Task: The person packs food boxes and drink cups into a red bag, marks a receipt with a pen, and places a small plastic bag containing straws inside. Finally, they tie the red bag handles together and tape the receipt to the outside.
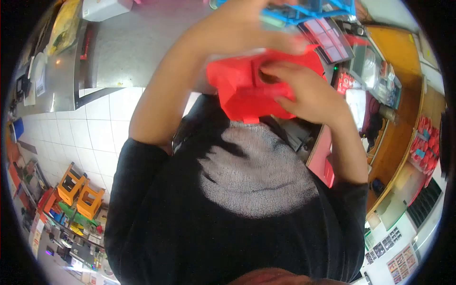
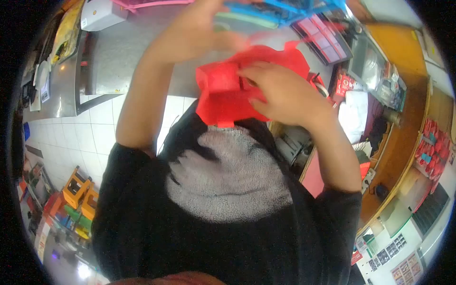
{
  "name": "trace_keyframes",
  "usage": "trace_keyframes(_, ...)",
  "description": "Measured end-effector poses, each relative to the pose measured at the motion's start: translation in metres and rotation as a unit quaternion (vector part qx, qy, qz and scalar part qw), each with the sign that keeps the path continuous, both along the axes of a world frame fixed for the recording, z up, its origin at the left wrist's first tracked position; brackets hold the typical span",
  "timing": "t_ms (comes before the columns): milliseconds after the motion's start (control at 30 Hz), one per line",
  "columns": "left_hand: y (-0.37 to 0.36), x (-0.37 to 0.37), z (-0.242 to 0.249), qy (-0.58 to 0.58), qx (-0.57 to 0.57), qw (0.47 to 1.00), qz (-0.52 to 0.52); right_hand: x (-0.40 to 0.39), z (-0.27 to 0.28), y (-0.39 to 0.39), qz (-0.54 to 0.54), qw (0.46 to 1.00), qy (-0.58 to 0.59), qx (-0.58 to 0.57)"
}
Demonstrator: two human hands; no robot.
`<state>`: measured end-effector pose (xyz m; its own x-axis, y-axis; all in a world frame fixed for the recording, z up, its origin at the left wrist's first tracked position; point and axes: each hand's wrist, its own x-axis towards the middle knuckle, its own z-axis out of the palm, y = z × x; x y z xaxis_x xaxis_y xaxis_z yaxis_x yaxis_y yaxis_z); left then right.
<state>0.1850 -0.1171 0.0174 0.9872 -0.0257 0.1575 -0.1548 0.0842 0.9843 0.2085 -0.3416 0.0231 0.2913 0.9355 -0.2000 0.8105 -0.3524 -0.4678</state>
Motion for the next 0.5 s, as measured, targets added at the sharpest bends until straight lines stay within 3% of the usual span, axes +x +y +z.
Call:
trace_keyframes(67, 0.045, 0.018, -0.084, -0.151, 0.042, 0.987, 0.045, 0.006, 0.048, -0.015, -0.119, 0.969, 0.210, 0.045)
trace_keyframes(133, 0.052, 0.028, -0.136, 0.004, 0.183, 0.978, 0.104, 0.017, 0.089, -0.025, -0.121, 0.966, 0.212, 0.087)
trace_keyframes(167, 0.051, 0.041, -0.169, 0.078, 0.354, 0.930, 0.061, 0.017, 0.094, -0.032, -0.121, 0.953, 0.246, 0.129)
trace_keyframes(200, 0.049, 0.049, -0.194, 0.150, 0.511, 0.846, 0.017, 0.018, 0.097, -0.037, -0.121, 0.937, 0.280, 0.170)
trace_keyframes(300, 0.005, 0.050, -0.195, 0.189, 0.591, 0.782, 0.064, 0.012, 0.094, -0.044, -0.106, 0.900, 0.337, 0.256)
trace_keyframes(367, -0.001, 0.059, -0.212, 0.205, 0.572, 0.793, 0.040, 0.007, 0.084, -0.044, -0.085, 0.884, 0.354, 0.294)
trace_keyframes(500, 0.008, 0.050, -0.220, 0.195, 0.531, 0.823, 0.043, -0.008, 0.068, -0.059, -0.163, 0.835, 0.412, 0.326)
